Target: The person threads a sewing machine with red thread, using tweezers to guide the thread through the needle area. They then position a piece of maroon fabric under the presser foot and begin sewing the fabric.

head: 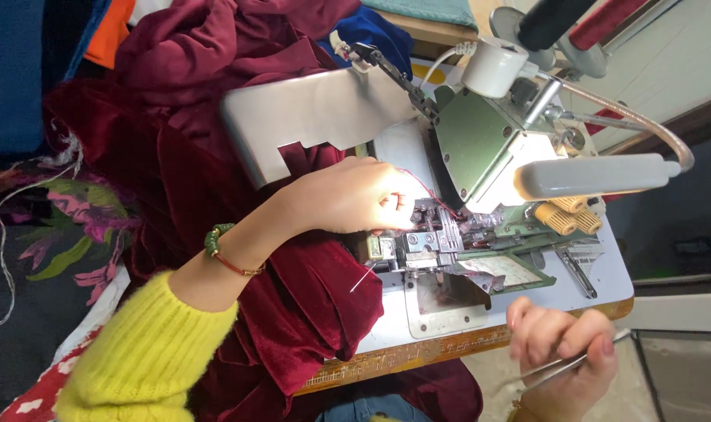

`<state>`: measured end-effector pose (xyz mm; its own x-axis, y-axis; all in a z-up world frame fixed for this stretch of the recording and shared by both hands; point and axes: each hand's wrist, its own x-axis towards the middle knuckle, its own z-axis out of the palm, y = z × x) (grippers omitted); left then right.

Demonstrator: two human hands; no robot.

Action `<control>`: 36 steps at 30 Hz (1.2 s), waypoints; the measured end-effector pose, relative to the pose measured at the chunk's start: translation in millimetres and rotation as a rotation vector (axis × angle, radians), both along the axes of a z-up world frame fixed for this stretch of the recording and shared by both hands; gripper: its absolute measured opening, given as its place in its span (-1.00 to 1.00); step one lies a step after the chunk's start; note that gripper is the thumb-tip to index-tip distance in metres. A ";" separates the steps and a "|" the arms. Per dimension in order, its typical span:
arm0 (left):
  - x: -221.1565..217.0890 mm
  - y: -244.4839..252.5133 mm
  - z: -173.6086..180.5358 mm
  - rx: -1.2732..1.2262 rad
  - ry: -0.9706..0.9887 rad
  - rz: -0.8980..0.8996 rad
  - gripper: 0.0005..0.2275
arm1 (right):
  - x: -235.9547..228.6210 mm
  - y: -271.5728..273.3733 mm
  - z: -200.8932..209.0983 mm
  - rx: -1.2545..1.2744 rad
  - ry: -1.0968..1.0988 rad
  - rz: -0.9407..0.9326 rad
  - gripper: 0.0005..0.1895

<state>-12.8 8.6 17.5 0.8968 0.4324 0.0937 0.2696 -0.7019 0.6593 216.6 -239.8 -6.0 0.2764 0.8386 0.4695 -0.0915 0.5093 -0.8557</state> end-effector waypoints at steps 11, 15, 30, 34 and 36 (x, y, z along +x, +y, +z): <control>-34.2 2.4 37.9 -0.251 0.122 -0.188 -0.45 | -19.3 6.1 -16.8 -0.095 -0.145 0.096 -0.54; -40.2 -0.7 43.6 -0.289 0.071 -0.228 -0.45 | -38.3 8.1 -12.1 -0.122 -0.379 0.076 -0.47; -47.8 -4.4 53.2 -0.625 -0.155 -0.239 -0.66 | -97.9 50.7 -42.3 -0.232 -1.292 0.028 -0.39; -46.5 -3.6 54.9 -0.472 -0.085 0.019 -0.76 | -97.7 48.5 -47.8 -0.070 -1.283 -0.067 -0.65; -45.5 -2.4 56.5 -0.356 -0.009 0.126 -0.78 | -99.0 46.7 -41.3 0.009 -1.245 -0.100 -0.69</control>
